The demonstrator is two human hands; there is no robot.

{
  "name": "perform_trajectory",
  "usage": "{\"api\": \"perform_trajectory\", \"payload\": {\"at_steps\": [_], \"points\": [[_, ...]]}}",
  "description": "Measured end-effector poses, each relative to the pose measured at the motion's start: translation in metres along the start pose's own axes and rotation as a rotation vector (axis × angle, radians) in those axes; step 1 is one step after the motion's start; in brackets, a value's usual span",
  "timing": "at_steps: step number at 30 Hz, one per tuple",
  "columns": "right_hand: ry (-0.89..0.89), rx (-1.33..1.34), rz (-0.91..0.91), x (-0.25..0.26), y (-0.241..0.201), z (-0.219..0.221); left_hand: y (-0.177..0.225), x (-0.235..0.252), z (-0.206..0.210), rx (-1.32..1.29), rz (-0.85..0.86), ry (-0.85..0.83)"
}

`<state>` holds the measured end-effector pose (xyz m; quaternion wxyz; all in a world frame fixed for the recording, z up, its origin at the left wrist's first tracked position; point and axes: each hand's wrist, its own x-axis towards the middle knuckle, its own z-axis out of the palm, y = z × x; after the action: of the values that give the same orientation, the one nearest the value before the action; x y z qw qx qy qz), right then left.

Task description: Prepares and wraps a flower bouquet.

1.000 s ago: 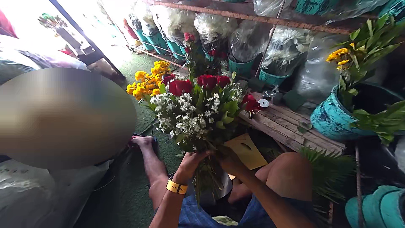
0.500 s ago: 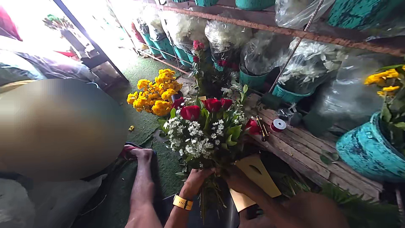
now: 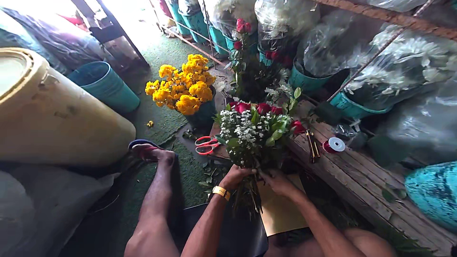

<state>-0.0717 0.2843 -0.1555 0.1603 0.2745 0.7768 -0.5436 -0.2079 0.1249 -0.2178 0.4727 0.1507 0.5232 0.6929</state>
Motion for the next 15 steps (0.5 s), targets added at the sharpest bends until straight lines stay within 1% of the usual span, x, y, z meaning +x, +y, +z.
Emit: {"api": "perform_trajectory", "payload": {"at_steps": [2,3,4,6,7,8,9,10,11,13,15], "points": [[0.003,0.027,0.028,0.001,0.002,0.002,0.014,-0.014,-0.008,0.154,-0.060,0.032],[0.004,0.049,0.032,-0.001,0.003,0.001,0.025,-0.024,-0.014,0.288,-0.047,0.080],[0.002,0.081,0.022,-0.002,0.004,0.000,0.038,-0.035,-0.022,0.428,0.022,0.148],[-0.014,0.145,0.007,-0.007,0.007,0.000,0.067,-0.052,-0.040,0.763,0.225,0.333],[-0.019,0.148,0.008,-0.009,0.009,0.000,0.080,-0.052,-0.049,1.018,0.285,0.436],[-0.018,0.132,0.017,-0.011,0.010,0.001,0.089,-0.046,-0.059,1.272,0.293,0.506],[-0.010,0.105,0.023,-0.013,0.011,0.002,0.094,-0.035,-0.070,1.481,0.249,0.525],[0.004,0.066,0.028,-0.015,0.013,0.002,0.096,-0.023,-0.079,1.647,0.168,0.500],[0.026,0.026,0.025,-0.016,0.014,0.002,0.095,-0.013,-0.086,1.758,0.100,0.456],[0.074,-0.038,-0.002,-0.018,0.014,0.001,0.096,-0.005,-0.093,1.840,0.050,0.378],[0.099,-0.067,-0.029,-0.020,0.012,0.001,0.099,-0.012,-0.097,1.771,-0.043,0.348]]}}
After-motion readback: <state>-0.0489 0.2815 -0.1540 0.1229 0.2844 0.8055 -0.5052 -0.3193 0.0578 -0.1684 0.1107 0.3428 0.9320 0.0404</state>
